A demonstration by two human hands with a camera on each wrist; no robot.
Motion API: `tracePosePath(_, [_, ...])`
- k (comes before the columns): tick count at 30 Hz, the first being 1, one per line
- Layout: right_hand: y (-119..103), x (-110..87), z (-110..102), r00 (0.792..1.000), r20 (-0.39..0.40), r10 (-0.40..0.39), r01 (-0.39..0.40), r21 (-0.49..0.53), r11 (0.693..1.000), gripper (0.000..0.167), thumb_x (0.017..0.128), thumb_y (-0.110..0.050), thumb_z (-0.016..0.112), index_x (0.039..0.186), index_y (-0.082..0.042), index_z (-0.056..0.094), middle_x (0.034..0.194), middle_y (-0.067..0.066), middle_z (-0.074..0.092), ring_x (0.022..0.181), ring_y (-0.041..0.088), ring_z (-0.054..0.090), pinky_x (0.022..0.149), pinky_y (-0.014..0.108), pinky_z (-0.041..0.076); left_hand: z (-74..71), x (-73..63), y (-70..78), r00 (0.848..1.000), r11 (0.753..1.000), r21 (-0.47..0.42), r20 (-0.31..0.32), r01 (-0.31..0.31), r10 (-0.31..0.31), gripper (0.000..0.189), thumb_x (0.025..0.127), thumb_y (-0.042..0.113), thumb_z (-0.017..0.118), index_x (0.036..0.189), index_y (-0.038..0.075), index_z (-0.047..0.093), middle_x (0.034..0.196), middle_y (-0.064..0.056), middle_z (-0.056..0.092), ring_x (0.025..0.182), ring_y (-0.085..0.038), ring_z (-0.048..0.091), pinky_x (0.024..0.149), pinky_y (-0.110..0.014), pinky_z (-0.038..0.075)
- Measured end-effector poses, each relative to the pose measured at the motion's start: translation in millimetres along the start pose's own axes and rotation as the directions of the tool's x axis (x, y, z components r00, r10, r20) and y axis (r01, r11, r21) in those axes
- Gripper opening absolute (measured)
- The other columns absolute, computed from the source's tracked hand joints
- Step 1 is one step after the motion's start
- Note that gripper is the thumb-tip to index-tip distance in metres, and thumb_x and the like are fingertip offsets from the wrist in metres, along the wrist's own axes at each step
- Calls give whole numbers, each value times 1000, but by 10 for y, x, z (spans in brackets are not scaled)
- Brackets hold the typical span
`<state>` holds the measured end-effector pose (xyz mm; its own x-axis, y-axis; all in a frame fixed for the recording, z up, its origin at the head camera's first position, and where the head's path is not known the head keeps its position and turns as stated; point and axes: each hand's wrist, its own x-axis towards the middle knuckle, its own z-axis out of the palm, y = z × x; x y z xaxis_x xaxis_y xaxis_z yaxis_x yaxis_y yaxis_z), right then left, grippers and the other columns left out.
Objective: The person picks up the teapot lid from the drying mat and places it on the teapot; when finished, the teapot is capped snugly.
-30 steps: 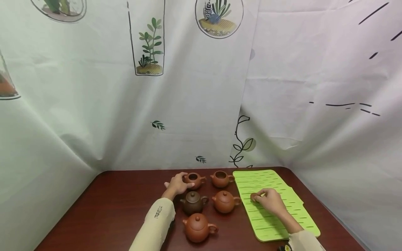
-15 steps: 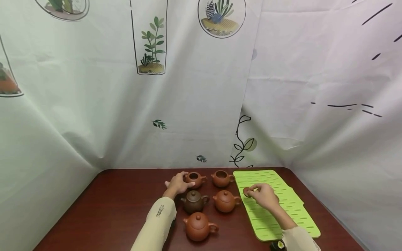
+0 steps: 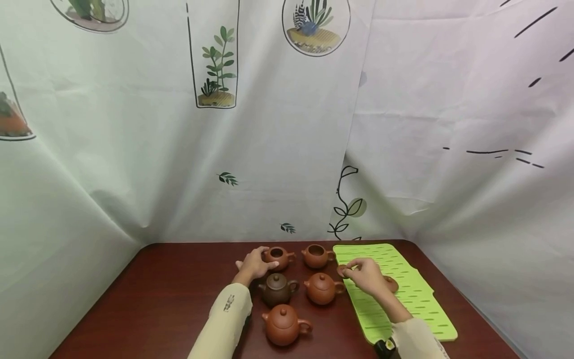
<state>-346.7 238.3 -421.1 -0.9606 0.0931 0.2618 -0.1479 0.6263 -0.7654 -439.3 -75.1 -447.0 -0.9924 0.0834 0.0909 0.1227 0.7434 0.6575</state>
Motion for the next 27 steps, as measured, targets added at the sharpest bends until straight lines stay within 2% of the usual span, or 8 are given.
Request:
tracePosePath(10, [-94,47,70,1000,0,-4,4,4,1000,6,85,-9,73,89,-6,76,53,5,54,42,11,39,42,26,31,0,-10,-19,1000,1000,-7,-6,-12,12,59,88,38,77,138,15,57,132,-13,61,120,-39,55,94,-64,27])
tracePosePath(22, [-226,86,187,999,-13,-31,30,-31,999,6,84,-8,73,88,-6,77,52,1,53,43,11,42,43,26,33,18,-3,-3,1000,1000,-10,3,-14,14,60,88,38,76,139,14,56,132,-15,61,124,-41,52,102,-71,21])
tracePosePath(27, [-258,113,244,998,-6,-65,64,-34,997,4,83,-10,75,85,-6,77,57,-1,56,46,11,44,44,26,35,7,-4,-9,1000,1000,-13,-6,-10,10,60,87,38,77,139,14,57,131,-15,61,123,-41,53,100,-71,21])
